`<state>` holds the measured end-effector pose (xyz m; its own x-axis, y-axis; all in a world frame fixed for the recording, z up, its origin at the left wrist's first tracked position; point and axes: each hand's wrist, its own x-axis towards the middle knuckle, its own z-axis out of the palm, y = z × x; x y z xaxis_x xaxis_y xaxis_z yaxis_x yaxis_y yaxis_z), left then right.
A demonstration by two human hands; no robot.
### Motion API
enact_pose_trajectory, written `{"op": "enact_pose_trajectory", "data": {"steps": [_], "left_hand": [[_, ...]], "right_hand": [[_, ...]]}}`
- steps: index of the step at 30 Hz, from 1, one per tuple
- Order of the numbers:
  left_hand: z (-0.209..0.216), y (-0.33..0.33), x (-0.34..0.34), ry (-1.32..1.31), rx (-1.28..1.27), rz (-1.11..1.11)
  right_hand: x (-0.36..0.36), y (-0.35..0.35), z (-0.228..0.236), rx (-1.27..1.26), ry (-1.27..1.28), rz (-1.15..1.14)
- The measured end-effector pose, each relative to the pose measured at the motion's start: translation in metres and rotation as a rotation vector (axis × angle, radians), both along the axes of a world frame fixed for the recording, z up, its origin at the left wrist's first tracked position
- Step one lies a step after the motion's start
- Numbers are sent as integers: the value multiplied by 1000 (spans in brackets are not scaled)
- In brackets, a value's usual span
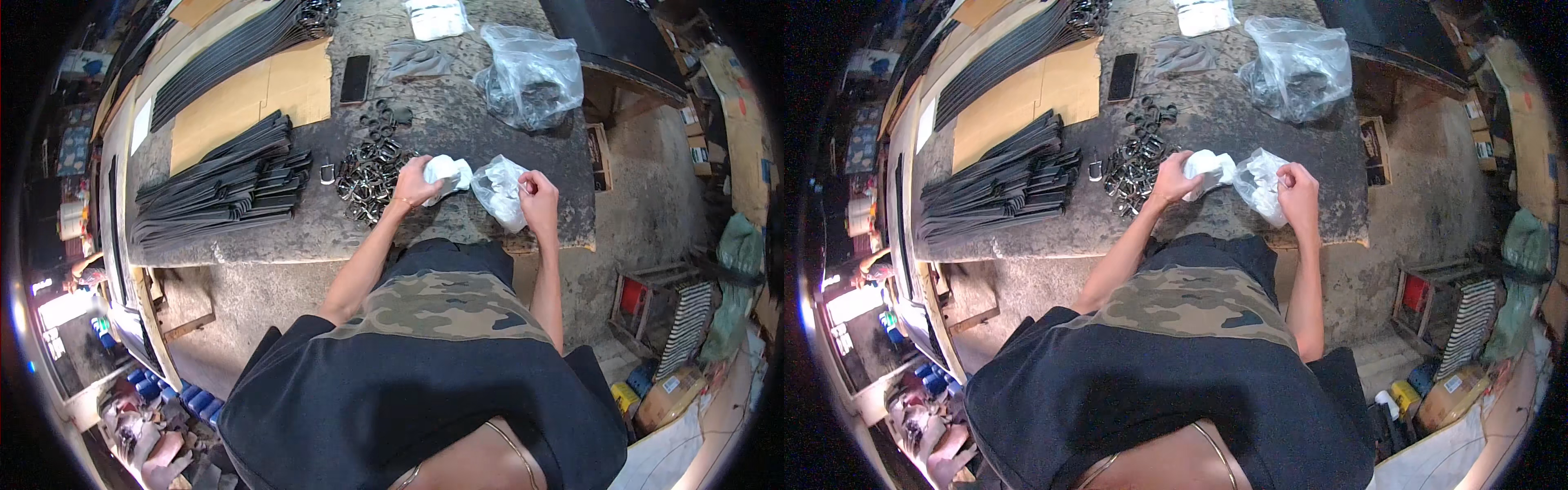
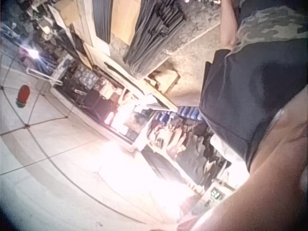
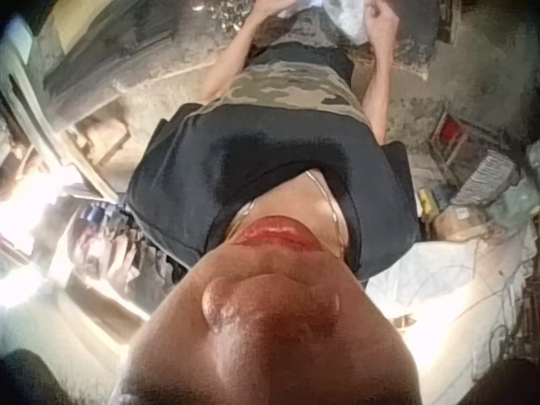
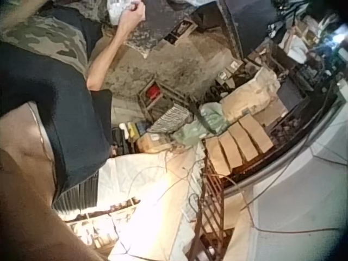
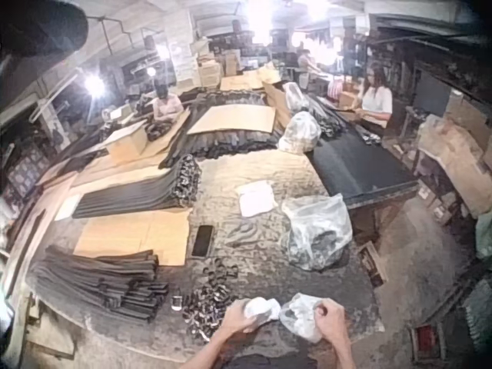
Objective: The person attaches a buckle to a belt strap, places the belt on the table, and unwraps additional buckles from paper and plastic packaging. The person then organizes the buckles and loops on the table by hand.
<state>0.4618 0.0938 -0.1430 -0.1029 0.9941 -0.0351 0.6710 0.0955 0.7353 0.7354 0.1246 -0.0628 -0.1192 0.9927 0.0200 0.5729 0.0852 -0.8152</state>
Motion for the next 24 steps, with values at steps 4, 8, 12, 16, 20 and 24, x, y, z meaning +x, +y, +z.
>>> {"op": "enact_pose_trajectory", "data": {"steps": [4,8,12,16,20,24], "left_hand": [[4,-12,-37,-739,-153,311],[12,-22,-67,-1376,-431,287],[4,-36,-88,-1201,-451,358],[-14,-39,-107,-419,-359,352],[13,-39,-81,401,-107,433],[15,-42,-59,511,123,472]], "right_hand": [[-4,5,-16,-20,53,14],[-6,13,-23,-43,82,18],[-8,18,-25,-48,110,61],[-5,17,-27,-64,105,49],[-6,17,-30,-73,84,26],[-8,15,-31,-79,94,21]]}}
